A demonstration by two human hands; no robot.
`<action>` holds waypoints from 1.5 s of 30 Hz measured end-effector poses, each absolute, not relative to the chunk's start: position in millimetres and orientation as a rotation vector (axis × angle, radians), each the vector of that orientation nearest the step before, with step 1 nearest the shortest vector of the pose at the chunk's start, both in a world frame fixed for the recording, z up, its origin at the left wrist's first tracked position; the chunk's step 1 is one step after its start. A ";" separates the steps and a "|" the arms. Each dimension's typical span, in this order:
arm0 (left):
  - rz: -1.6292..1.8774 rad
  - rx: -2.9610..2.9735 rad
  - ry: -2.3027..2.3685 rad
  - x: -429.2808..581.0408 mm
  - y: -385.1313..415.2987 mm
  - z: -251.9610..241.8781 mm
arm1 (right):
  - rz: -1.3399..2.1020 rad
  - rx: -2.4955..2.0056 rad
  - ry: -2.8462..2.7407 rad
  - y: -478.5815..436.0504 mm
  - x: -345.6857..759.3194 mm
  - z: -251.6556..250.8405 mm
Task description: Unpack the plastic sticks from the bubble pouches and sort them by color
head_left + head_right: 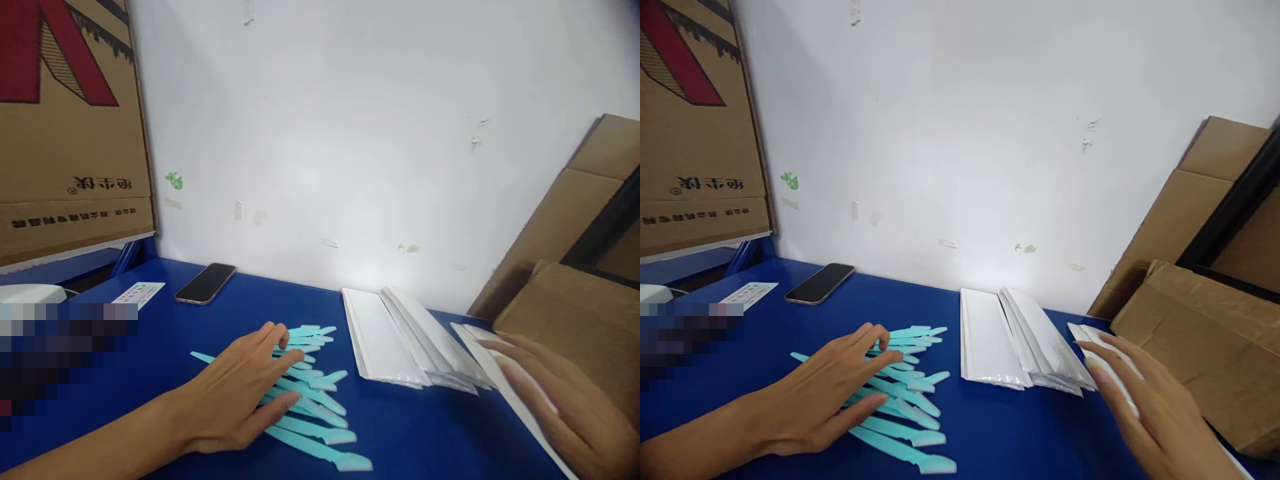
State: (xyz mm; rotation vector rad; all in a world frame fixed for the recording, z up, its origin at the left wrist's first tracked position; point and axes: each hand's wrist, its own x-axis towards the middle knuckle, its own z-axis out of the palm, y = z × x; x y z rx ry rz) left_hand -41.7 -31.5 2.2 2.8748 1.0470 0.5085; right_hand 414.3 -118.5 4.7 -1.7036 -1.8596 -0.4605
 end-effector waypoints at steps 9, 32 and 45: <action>0.532 2.542 1.841 -65.1 8.6 -20.7 | -0.393 -1.512 -2.174 -96.8 296.0 18.2; 0.674 2.341 1.481 -41.3 -15.1 -42.9 | 0.440 -1.363 -2.587 -77.7 188.7 -19.7; 0.499 2.789 1.257 -42.1 -28.8 -36.9 | 0.446 -1.527 -2.477 -66.4 173.3 -14.7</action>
